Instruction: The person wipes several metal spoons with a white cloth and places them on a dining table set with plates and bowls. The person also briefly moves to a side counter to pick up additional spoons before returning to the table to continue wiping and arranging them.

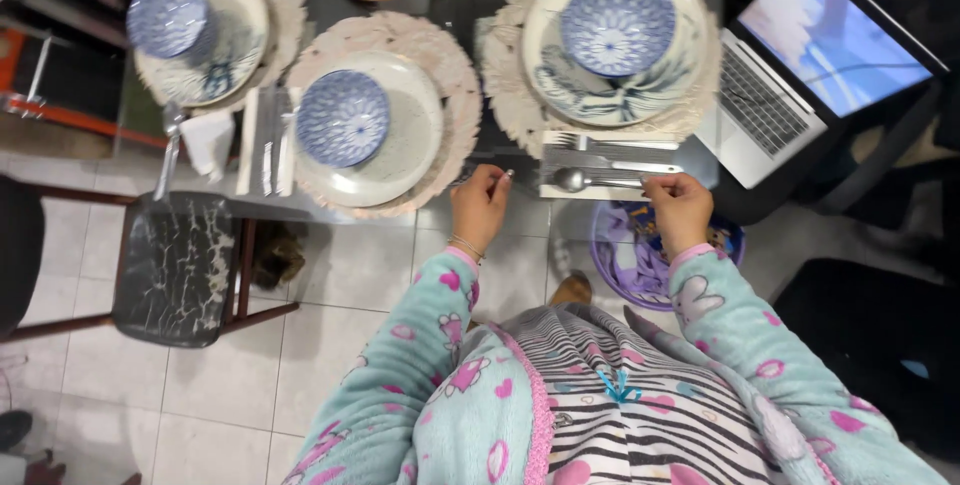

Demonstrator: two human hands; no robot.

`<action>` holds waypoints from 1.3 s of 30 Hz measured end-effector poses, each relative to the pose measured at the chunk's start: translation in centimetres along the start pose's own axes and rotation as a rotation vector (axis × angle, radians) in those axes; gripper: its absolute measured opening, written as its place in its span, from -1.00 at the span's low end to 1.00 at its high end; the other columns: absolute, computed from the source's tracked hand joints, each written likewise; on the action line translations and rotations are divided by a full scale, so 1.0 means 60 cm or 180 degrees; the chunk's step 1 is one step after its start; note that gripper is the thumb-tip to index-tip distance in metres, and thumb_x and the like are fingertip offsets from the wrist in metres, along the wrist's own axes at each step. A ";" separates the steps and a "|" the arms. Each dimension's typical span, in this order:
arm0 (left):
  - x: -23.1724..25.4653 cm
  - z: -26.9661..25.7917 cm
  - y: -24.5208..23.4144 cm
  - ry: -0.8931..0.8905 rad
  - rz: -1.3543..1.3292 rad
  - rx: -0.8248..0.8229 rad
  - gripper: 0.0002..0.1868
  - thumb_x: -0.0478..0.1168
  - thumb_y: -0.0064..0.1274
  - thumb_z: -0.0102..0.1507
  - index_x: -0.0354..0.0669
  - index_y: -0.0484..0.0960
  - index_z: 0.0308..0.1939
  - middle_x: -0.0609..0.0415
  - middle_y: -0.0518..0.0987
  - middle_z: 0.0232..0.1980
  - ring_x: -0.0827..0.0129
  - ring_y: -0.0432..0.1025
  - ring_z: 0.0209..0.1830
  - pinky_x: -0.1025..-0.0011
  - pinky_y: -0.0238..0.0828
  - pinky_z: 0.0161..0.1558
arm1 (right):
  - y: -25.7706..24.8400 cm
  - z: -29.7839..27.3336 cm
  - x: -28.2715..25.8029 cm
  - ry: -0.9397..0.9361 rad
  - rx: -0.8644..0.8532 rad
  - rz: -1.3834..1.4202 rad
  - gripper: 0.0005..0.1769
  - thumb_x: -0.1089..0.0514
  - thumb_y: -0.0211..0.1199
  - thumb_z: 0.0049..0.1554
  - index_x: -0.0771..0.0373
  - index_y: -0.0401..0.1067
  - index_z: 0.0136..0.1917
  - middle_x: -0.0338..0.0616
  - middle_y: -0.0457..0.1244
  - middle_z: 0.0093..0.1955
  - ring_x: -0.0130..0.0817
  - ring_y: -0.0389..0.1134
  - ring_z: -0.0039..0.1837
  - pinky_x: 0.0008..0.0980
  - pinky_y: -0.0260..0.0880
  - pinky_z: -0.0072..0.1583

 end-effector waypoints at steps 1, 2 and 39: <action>-0.010 -0.009 -0.019 -0.0018 -0.0004 0.0053 -0.85 -0.05 0.02 0.27 0.04 0.55 -0.19 0.11 0.63 -0.42 0.19 0.55 -0.21 0.28 0.25 0.01 | 0.025 -0.022 -0.031 -0.0038 -0.0041 -0.0002 -0.95 0.25 0.31 0.03 0.24 0.50 -0.18 -0.21 0.28 -0.40 -0.59 0.24 -0.33 -0.59 0.21 -0.25; -0.014 -0.018 -0.043 0.0122 -0.0088 0.0163 -0.87 -0.05 0.03 0.27 0.06 0.57 -0.21 0.14 0.62 -0.43 0.24 0.54 -0.24 0.30 0.25 -0.01 | 0.059 -0.044 -0.068 -0.0174 -0.0236 0.0145 -0.96 0.27 0.31 0.04 0.24 0.49 -0.18 -0.18 0.28 -0.39 -0.58 0.23 -0.32 -0.61 0.22 -0.22; -0.682 0.055 -0.733 -0.1287 0.1318 0.1125 -0.89 -0.06 0.08 0.21 0.14 0.64 -0.23 0.20 0.55 -0.21 0.22 0.46 -0.11 0.21 0.27 0.06 | 1.078 -0.349 -0.389 -0.0410 -0.3267 -0.0318 -0.53 0.34 0.03 0.13 0.34 0.23 0.33 0.05 0.28 -0.14 -0.26 0.35 -0.16 -0.43 0.41 -0.21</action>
Point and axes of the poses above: each hand's wrist, its own z-axis towards the middle knuckle, its own y-axis out of the palm, x = y × z, the point moved 8 cm from there along z, towards the middle knuckle
